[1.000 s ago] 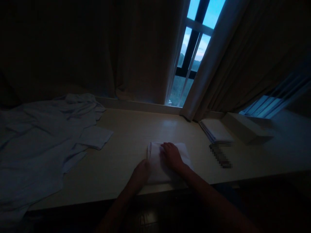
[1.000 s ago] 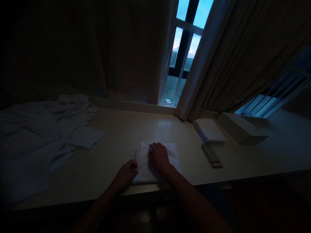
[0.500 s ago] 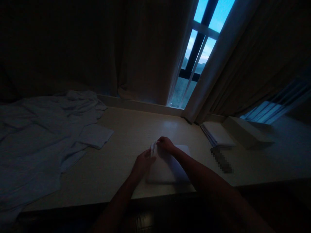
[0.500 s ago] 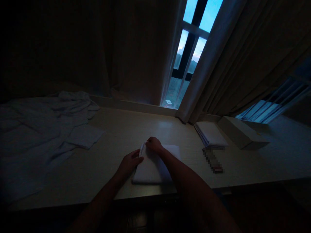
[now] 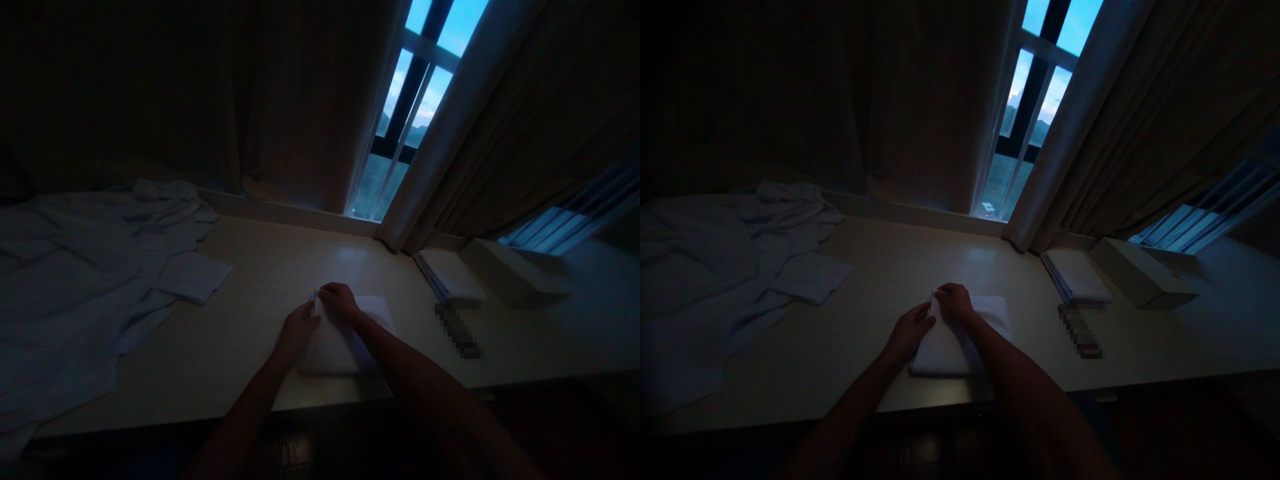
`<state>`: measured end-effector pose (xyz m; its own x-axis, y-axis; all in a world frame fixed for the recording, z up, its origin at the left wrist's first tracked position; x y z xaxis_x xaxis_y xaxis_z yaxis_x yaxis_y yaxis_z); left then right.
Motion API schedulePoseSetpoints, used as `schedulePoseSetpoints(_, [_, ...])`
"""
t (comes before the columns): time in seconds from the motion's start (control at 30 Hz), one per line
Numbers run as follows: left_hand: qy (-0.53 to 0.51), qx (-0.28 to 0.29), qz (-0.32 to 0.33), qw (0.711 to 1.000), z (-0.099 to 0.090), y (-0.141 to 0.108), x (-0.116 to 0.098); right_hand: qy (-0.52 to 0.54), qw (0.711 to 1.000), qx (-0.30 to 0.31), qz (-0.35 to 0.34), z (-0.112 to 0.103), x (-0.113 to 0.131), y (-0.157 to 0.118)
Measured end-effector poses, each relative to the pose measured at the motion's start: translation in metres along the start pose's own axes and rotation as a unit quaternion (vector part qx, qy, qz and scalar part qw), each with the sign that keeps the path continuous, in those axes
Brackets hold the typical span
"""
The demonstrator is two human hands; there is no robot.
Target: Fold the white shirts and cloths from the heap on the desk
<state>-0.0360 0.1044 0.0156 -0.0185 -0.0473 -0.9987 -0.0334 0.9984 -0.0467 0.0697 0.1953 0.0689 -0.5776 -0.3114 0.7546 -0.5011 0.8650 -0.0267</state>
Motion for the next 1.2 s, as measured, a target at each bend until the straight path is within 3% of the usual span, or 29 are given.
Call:
schedulePoseSetpoints(0.17, [0.044,-0.037,0.003,0.998,-0.003,0.001,-0.003,0.012,1.0,-0.004,0.014,0.001,-0.002,-0.001])
schedulePoseSetpoints(0.37, [0.098,-0.037,0.003,0.994,-0.002,0.003,-0.015,0.007,1.0,0.013,0.009,0.0,0.0,-0.002])
schedulePoseSetpoints(0.6, [0.155,-0.047,-0.02,0.987,-0.004,0.009,-0.009,-0.099,0.995,0.012,0.006,-0.001,0.013,-0.004])
schedulePoseSetpoints(0.8, [0.166,-0.052,-0.048,0.984,-0.01,0.019,0.0,-0.249,0.963,-0.09,-0.05,-0.024,0.031,-0.053])
schedulePoseSetpoints(1.0, [0.196,-0.116,-0.075,0.971,-0.017,0.016,-0.002,-0.333,0.942,-0.032,-0.032,-0.005,0.01,-0.11])
schedulePoseSetpoints(1.2, [0.252,-0.147,-0.082,0.953,-0.014,0.005,-0.014,-0.326,0.945,-0.006,-0.014,0.009,-0.002,-0.116])
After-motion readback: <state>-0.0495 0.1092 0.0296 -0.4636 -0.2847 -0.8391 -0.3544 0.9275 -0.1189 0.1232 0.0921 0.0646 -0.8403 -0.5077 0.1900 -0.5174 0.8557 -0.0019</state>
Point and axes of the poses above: each hand's wrist, its own y-axis towards the middle knuckle, its own z-axis out of the palm, x = y × z, the point moved 9 cm from there along y, towards the middle knuckle, and after that the axes turned 11 degrees about x, right-handed, at the moved point
